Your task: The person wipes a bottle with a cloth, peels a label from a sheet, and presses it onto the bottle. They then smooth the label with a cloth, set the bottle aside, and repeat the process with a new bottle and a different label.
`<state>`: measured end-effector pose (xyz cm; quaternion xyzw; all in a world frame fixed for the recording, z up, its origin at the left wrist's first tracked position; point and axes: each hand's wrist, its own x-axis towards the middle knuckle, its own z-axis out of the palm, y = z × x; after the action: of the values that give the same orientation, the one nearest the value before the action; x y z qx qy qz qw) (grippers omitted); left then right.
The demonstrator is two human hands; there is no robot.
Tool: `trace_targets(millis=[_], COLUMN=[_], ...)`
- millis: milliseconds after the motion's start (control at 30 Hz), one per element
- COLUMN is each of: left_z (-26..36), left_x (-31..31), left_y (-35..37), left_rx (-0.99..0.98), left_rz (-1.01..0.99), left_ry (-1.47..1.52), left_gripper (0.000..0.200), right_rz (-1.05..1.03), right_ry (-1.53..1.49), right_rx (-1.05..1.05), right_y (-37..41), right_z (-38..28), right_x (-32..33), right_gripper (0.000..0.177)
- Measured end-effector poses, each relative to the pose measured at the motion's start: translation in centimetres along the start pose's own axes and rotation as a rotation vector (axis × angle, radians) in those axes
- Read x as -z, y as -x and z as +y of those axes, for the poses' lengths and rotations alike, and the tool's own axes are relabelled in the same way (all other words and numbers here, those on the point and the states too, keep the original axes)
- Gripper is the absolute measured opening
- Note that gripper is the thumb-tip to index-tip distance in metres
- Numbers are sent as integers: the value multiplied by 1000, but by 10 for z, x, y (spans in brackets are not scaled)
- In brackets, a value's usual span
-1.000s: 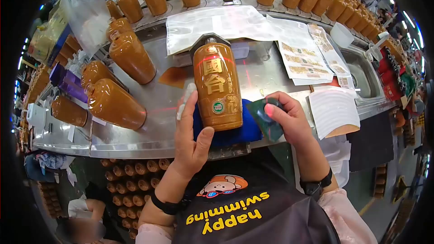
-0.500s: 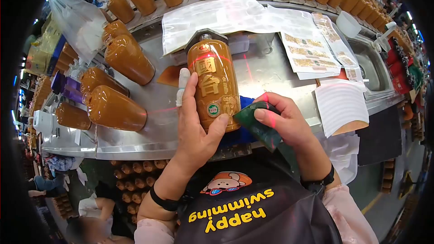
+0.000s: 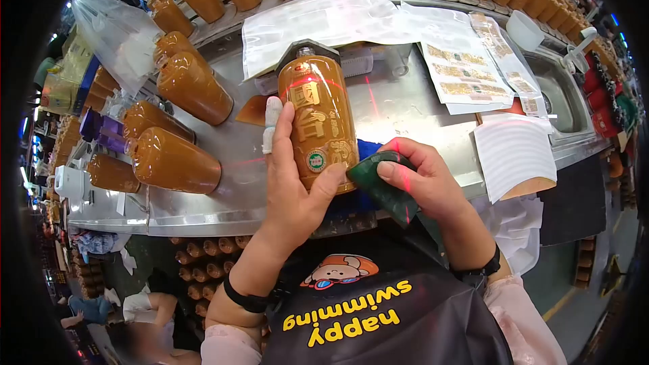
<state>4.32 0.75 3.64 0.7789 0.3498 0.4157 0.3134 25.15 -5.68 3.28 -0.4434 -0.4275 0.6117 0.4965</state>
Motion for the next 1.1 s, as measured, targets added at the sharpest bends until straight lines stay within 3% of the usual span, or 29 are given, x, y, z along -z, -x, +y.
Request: trace_targets(millis=[67,267,367,533,633,800,867,1000,1100], left_z=[3,6,1,-2,-4,0,-4,-20,-15], left_x=[2,0,-1,4,3,2,4,13,11], left_y=[-1,-2,-3,-2,-2,1,4,10,10], left_rx=[56,22,77,41,27,63,78,29,49], left_rz=[-30,-18,-28,-63,-56,-58,-41,-77,-72], left_ry=[181,-44,280,351,337,438,518,338,381], left_gripper=[88,90,89,88,87,82,78,76,77], right_rz=[-4,11,48,54,83,211,234,249,93], right_ry=[5,-16,-17,26,284,391,372,594,927], right_rx=[-4,-28,-17,55,242,152,210,297,842], right_y=[0,1,5,8,4,7,10,20,5], right_z=[1,0,-1,-7,0,15,14,-12,-4], right_x=[1,1,3,-10,-21,-5,-2,-11,-12], right_gripper=[17,17,16,15,16,17,15,18,40])
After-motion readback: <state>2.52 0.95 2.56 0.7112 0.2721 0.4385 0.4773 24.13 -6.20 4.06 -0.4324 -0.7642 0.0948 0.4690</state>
